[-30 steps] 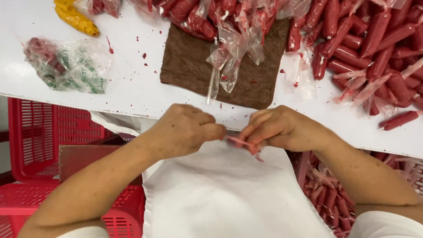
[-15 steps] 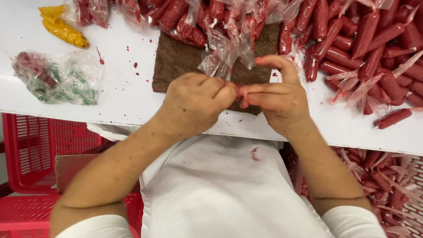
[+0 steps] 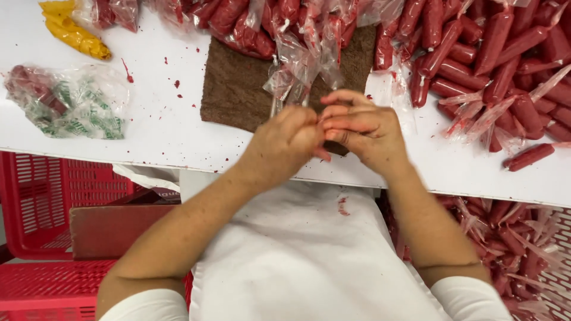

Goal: Rapidly sorting and inspecting small red plastic-wrapped food items on a production table

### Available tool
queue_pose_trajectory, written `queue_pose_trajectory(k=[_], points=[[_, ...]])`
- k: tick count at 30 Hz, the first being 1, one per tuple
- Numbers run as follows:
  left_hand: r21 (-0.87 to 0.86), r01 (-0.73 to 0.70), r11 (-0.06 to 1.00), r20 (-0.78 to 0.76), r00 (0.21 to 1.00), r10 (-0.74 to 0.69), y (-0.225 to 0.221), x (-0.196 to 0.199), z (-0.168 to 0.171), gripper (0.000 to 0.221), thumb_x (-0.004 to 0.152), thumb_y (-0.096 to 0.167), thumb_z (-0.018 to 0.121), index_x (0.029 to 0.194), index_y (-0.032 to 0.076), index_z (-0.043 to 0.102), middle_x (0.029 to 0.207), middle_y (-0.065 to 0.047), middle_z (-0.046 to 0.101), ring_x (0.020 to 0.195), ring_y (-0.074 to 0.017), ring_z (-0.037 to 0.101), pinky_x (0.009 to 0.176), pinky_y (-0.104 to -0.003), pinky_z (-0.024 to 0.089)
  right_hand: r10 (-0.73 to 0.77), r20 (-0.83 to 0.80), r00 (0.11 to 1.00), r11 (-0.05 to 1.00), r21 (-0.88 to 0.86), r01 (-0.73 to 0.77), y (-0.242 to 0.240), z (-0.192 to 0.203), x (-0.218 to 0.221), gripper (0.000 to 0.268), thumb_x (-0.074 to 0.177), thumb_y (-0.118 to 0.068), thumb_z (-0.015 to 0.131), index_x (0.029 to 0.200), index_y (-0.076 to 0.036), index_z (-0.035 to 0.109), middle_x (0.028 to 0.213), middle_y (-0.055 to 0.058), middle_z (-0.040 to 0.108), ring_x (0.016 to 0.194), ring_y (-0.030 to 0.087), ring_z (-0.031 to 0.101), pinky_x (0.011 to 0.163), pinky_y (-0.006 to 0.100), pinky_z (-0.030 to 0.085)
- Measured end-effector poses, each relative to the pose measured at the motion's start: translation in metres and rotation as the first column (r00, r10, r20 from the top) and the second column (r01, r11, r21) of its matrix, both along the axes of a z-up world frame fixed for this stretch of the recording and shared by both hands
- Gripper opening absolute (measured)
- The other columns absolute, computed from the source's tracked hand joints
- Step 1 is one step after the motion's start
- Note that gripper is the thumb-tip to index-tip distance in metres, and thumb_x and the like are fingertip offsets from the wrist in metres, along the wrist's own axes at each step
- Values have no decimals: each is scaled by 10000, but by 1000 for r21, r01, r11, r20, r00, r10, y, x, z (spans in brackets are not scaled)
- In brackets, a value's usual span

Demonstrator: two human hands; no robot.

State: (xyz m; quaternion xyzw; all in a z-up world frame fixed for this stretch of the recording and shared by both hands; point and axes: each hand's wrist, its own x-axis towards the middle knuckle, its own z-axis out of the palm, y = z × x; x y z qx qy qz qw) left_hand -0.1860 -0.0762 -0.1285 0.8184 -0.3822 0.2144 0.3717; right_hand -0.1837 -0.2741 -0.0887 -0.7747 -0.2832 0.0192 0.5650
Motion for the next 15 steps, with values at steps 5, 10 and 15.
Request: queue_pose_trajectory(k=[5, 10, 15], points=[[-61, 24, 998, -193, 981, -35, 6, -48, -12, 353, 944, 312, 711, 1187, 68, 633, 1098, -169, 598, 861, -349, 656, 681, -418, 558, -492, -70, 868, 754, 463, 465, 42, -40, -29, 75, 839, 97, 756, 876, 102, 690, 866, 250, 682, 908, 371, 683, 903, 530, 581], [-504, -161, 848, -513, 846, -145, -3, -29, 2, 436, 934, 177, 759, 1323, 95, 581, 1057, -81, 543, 728, -188, 624, 601, -275, 549, -472, -154, 868, 706, 523, 477, 52, -47, -41, 370, 862, 22, 776, 1107, 52, 501, 973, 260, 716, 935, 315, 717, 933, 446, 575], [-549, -59, 833, -295, 947, -127, -22, -9, 18, 81, 935, 170, 732, 984, 161, 795, 1054, -7, 653, 774, -155, 675, 709, -233, 573, -555, 68, 829, 807, 283, 517, 24, -63, -36, 373, 957, -226, 719, 1160, 78, 652, 1001, 230, 735, 931, 274, 701, 834, 447, 574]])
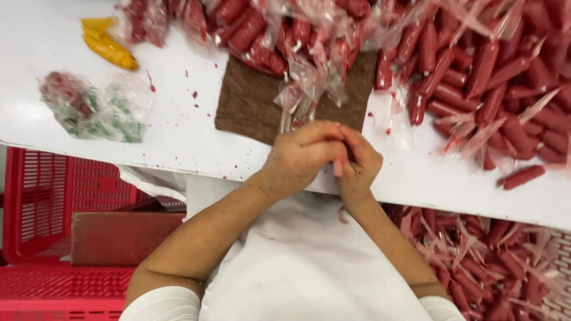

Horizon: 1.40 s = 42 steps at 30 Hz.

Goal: Rapidly sorting and inspecting small red plastic-wrapped food items on a production table

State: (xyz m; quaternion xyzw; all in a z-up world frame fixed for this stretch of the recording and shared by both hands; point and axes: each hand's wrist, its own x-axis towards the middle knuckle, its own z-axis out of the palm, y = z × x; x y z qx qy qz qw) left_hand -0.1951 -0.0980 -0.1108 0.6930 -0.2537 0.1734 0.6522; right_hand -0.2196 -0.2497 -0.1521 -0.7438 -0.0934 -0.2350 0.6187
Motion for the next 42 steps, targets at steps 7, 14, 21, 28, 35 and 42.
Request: queue_pose_trajectory(k=[7, 14, 21, 28, 35, 42], points=[[333, 194, 923, 215, 937, -274, 15, 54, 35, 134, 944, 139, 590, 976, 204, 703, 833, -16, 662, 793, -271, 708, 733, -395, 591, 168, 26, 985, 958, -239, -157, -6, 27, -18, 222, 920, -169, 691, 825, 32, 703, 766, 181, 686, 658, 340, 678, 624, 423, 571], [323, 212, 923, -150, 974, -171, 11, 161, 124, 521, 908, -173, 509, 1253, 200, 626, 1177, -161, 712, 866, -178, 768, 678, -172, 729, -316, -765, 561, 664, -601, -445, -161, 110, -94, 315, 794, -291, 760, 1084, -223, 863, 1082, -145, 879, 940, -37, 736, 971, 175, 514], [697, -415, 586, 79, 855, 512, 17, 303, 63, 549, 811, 549, 845, 1043, 84, 667, 1027, -141, 711, 982, -394, 665, 813, -561, 521, -264, -958, 115, 873, -288, -394, -277, -12, -161, 951, 732, -55, 952, 1521, -199, 440, 1633, -91, 383, 1587, 56, 159, 1260, 304, 243], [204, 457, 866, -478, 818, -319, 56, 133, 132, 199, 1044, 217, 447, 1165, 75, 517, 871, -2, 613, 693, -96, 628, 579, -190, 539, 310, -512, 801, 837, -253, -485, -39, 115, 19, 725, 910, -454, 613, 1485, -69, 396, 1541, 149, 453, 1419, 285, 453, 1186, 412, 330], [-342, 481, 807, -704, 437, -559, 72, 44, 64, 206, 989, 263, 578, 1088, 89, 628, 634, 32, 459, 483, -64, 366, 357, -221, 262, 695, 130, 707, 306, 837, -454, 35, 127, 73, 42, 1004, -154, 683, 1012, -113, 682, 765, -56, 607, 796, 110, 606, 1060, 413, 504], [89, 534, 841, -659, 665, -353, 88, 32, 73, 272, 971, 343, 610, 1110, 133, 714, 797, 65, 535, 730, -62, 487, 646, -219, 385, -68, 437, 897, 981, -133, 139, -12, 191, 46, 172, 1154, 66, 502, 1178, -103, 473, 1067, 91, 467, 987, 246, 474, 1159, 435, 468]])
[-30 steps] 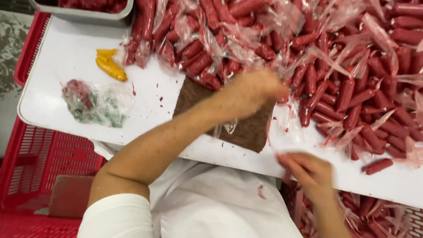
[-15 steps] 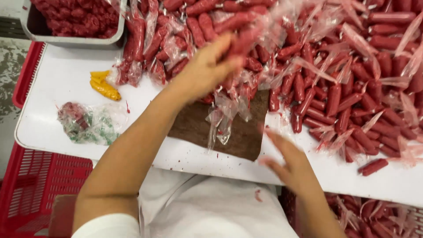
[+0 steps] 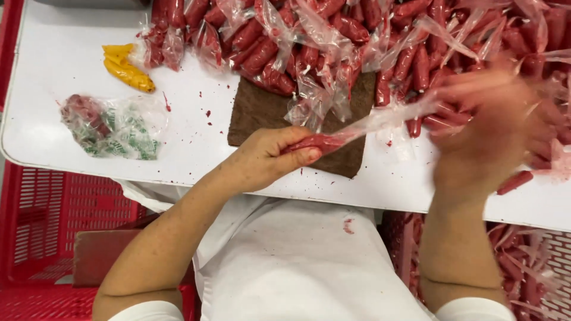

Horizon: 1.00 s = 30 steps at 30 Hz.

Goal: Rapidly sorting and inspecting small red plastic-wrapped food items on a production table

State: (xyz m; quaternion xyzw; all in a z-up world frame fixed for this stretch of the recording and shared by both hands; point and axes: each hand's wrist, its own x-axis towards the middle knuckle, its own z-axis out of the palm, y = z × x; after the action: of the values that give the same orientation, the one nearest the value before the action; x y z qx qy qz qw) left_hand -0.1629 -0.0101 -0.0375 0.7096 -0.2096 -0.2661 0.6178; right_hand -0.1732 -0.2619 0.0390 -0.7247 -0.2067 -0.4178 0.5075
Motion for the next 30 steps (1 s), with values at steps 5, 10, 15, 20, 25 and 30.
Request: queue_pose_trajectory(k=[5, 10, 15, 20, 25, 30], points=[[39, 54, 998, 52, 997, -56, -3, -6, 17, 230, 977, 365, 578, 985, 160, 682, 720, 66, 514, 695, -80, 476, 650, -242, 403, 0, -197, 980, 194, -962, -193, 26, 0, -10, 238, 973, -43, 549, 1191, -52, 644, 838, 22, 586, 821, 230, 572, 1164, 474, 329], [73, 21, 997, 113, 993, -29, 1, -15, 17, 239, 995, 320, 591, 839, 142, 559, 697, 56, 473, 655, -98, 442, 620, -272, 383, 42, -134, 990, 158, -978, -139, 32, -7, -12, 99, 1022, -100, 517, 986, -85, 607, 807, 8, 515, 780, 222, 521, 1144, 517, 320], [249, 4, 969, 213, 975, -58, 7, -16, 12, 246, 970, 390, 587, 908, 152, 577, 702, -10, 629, 647, -215, 604, 626, -355, 436, 28, -222, 975, 171, -960, -223, 36, -32, -6, 219, 923, 70, 508, 898, -124, 608, 826, -5, 503, 819, 229, 499, 1208, 597, 201], [78, -210, 975, 174, 965, 194, -17, -14, -30, 758, 771, 219, 685, 1465, 170, 385, 1069, -99, 735, 904, -252, 728, 761, -361, 541, 169, 176, 970, 328, -938, 113, 48, -78, 15, 162, 1013, -74, 540, 1006, -212, 623, 1008, -66, 601, 1388, 216, 543, 1282, 688, 30], [166, 119, 979, 4, 993, -121, 27, -27, 4, 55, 933, 144, 634, 959, 167, 592, 722, 32, 529, 652, -132, 509, 624, -289, 414, 329, 195, 924, 278, -955, 102, 8, -56, 31, 173, 1114, -218, 637, 999, -304, 733, 1128, -171, 703, 1472, 242, 459, 1263, 701, -137], [221, 357, 907, -36, 933, -358, 53, -17, -3, 699, 915, 335, 675, 1544, 251, 382, 765, 2, 490, 683, -163, 495, 627, -305, 418, 410, 150, 900, 224, -973, 60, 32, -57, 30, 242, 1137, -124, 575, 1046, -243, 766, 1085, -92, 724, 1401, 286, 608, 1214, 776, -104]])
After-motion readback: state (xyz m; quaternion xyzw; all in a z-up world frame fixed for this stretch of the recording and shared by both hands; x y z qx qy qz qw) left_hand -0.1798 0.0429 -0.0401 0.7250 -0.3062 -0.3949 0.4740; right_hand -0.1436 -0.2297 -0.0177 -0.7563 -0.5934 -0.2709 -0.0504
